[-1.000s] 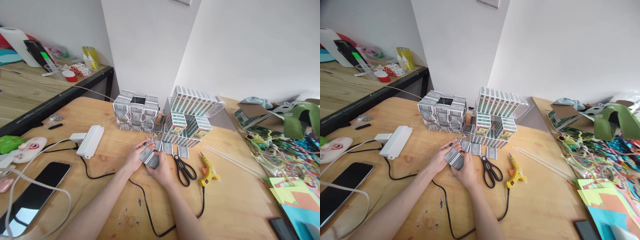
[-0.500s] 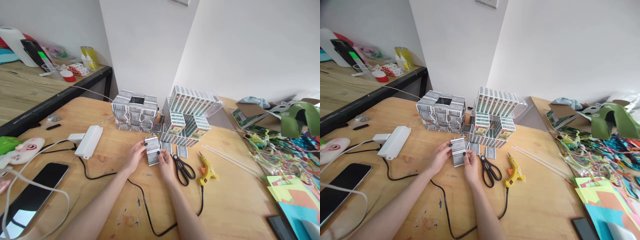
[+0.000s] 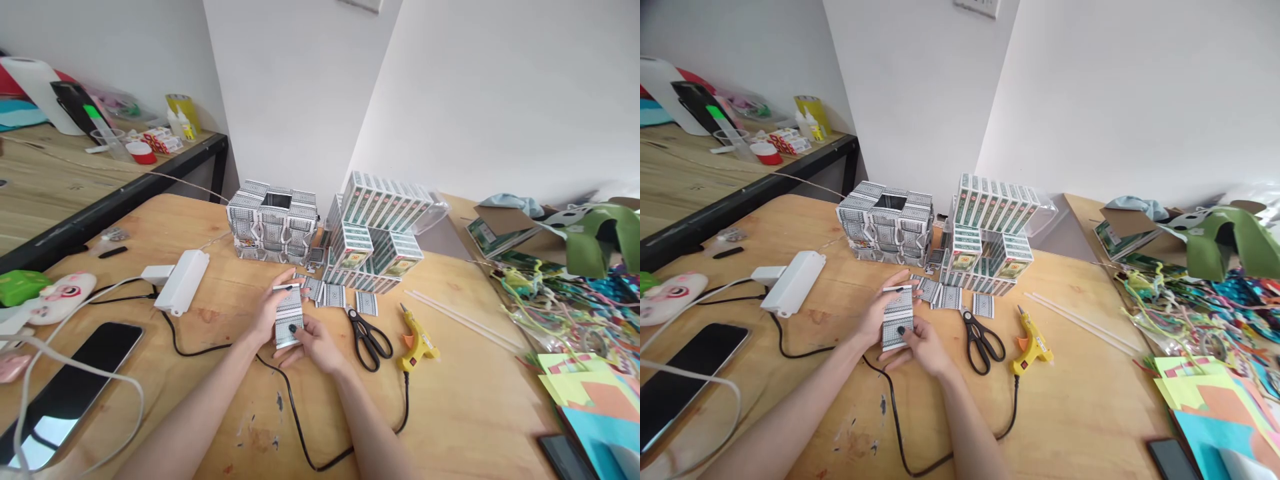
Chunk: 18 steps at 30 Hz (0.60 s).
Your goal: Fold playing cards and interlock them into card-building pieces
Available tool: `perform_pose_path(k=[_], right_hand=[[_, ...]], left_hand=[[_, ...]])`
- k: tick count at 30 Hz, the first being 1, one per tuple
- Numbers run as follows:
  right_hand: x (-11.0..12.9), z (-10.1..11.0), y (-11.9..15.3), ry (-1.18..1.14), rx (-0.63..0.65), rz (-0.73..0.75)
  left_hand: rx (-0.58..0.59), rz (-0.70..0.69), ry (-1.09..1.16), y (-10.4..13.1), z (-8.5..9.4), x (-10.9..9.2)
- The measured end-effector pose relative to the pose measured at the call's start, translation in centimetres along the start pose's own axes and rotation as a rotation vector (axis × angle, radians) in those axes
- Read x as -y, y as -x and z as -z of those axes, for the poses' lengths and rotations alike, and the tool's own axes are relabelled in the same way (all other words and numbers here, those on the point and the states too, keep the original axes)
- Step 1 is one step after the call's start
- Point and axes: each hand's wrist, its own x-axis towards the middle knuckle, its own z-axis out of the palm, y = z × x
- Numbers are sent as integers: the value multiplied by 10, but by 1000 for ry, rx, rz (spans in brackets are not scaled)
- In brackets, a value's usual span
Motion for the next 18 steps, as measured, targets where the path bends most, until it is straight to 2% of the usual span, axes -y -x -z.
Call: perform_pose_path(k=[3, 7, 10, 18], right_hand=[[-4, -4, -2, 2, 14, 4], [-5, -8, -4, 20, -60, 65], [-5, -9, -5, 38, -87, 76], [-8, -10, -6, 103, -104, 90]], left_hand=[[13, 71, 110, 0, -4, -1], [-70, 32, 78, -1, -7, 4], [-86, 32, 68, -1, -9, 7], [48, 64, 0, -1, -6, 10]])
